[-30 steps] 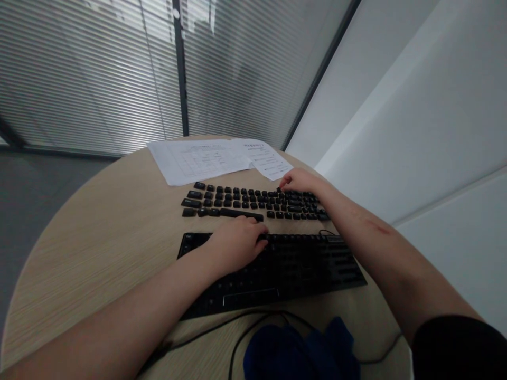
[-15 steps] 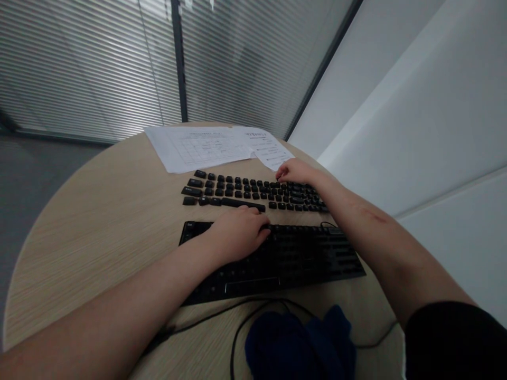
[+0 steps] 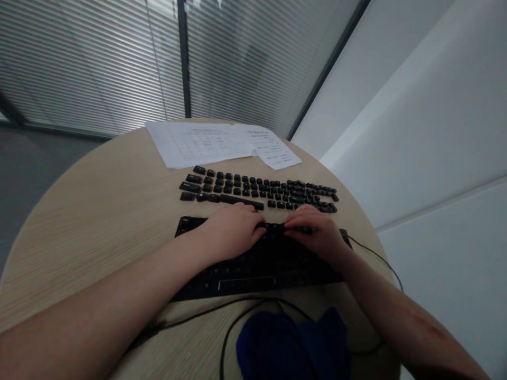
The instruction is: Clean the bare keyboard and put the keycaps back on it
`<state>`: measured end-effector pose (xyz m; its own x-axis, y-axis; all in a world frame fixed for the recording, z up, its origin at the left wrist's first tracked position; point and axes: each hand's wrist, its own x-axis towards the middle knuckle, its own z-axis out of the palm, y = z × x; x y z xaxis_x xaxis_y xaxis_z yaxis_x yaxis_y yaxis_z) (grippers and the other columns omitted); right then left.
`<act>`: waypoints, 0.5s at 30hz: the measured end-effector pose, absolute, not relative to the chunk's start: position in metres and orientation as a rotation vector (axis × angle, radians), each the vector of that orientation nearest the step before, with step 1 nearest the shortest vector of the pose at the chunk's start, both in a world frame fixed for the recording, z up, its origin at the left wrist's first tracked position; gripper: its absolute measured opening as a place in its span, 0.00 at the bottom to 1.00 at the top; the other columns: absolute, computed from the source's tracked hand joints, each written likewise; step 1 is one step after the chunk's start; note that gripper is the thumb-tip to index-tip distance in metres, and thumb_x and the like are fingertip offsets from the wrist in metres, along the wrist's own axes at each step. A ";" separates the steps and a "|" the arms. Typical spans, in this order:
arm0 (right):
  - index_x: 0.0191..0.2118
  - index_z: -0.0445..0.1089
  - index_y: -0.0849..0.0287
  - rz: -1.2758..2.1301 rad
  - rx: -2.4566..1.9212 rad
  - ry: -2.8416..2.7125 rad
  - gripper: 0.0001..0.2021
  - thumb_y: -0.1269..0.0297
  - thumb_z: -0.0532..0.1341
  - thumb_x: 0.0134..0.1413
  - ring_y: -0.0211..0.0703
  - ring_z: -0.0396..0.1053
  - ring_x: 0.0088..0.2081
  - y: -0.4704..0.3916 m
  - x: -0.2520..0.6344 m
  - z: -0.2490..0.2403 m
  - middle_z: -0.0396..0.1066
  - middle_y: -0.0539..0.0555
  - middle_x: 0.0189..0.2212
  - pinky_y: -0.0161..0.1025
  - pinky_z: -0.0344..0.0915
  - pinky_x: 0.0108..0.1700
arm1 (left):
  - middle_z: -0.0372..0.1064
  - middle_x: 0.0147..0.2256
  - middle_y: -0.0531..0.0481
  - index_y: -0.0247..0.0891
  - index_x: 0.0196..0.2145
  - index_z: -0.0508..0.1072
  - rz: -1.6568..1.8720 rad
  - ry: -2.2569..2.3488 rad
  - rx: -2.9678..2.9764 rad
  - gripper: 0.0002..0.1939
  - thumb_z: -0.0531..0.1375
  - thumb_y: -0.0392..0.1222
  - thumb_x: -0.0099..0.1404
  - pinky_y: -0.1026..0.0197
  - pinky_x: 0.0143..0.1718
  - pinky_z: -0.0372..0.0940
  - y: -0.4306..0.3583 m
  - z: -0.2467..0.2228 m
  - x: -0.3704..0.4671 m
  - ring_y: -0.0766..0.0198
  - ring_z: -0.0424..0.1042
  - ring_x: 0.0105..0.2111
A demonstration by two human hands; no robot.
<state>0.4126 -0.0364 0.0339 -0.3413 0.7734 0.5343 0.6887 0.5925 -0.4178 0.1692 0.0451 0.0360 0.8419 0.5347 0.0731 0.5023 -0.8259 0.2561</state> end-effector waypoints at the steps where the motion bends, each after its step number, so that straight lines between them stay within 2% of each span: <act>1: 0.38 0.81 0.51 0.157 -1.146 -2.114 0.02 0.65 0.71 0.58 0.47 0.78 0.39 -0.041 0.410 0.027 0.83 0.53 0.36 0.47 0.74 0.45 | 0.78 0.44 0.41 0.39 0.49 0.80 0.206 0.803 2.784 0.17 0.55 0.48 0.74 0.50 0.47 0.69 0.045 0.037 0.169 0.48 0.76 0.46; 7: 0.37 0.81 0.52 0.182 -1.129 -2.120 0.03 0.67 0.71 0.59 0.47 0.78 0.41 -0.041 0.408 0.015 0.84 0.52 0.37 0.46 0.74 0.46 | 0.78 0.45 0.43 0.40 0.51 0.79 0.206 0.772 2.739 0.17 0.55 0.47 0.75 0.50 0.51 0.69 0.045 0.038 0.166 0.51 0.76 0.46; 15: 0.34 0.79 0.53 0.100 -1.083 -2.168 0.03 0.67 0.72 0.57 0.47 0.78 0.43 -0.044 0.408 0.014 0.84 0.49 0.36 0.49 0.68 0.50 | 0.78 0.47 0.43 0.40 0.54 0.78 0.173 0.766 2.742 0.17 0.55 0.47 0.75 0.49 0.51 0.69 0.047 0.041 0.166 0.51 0.77 0.46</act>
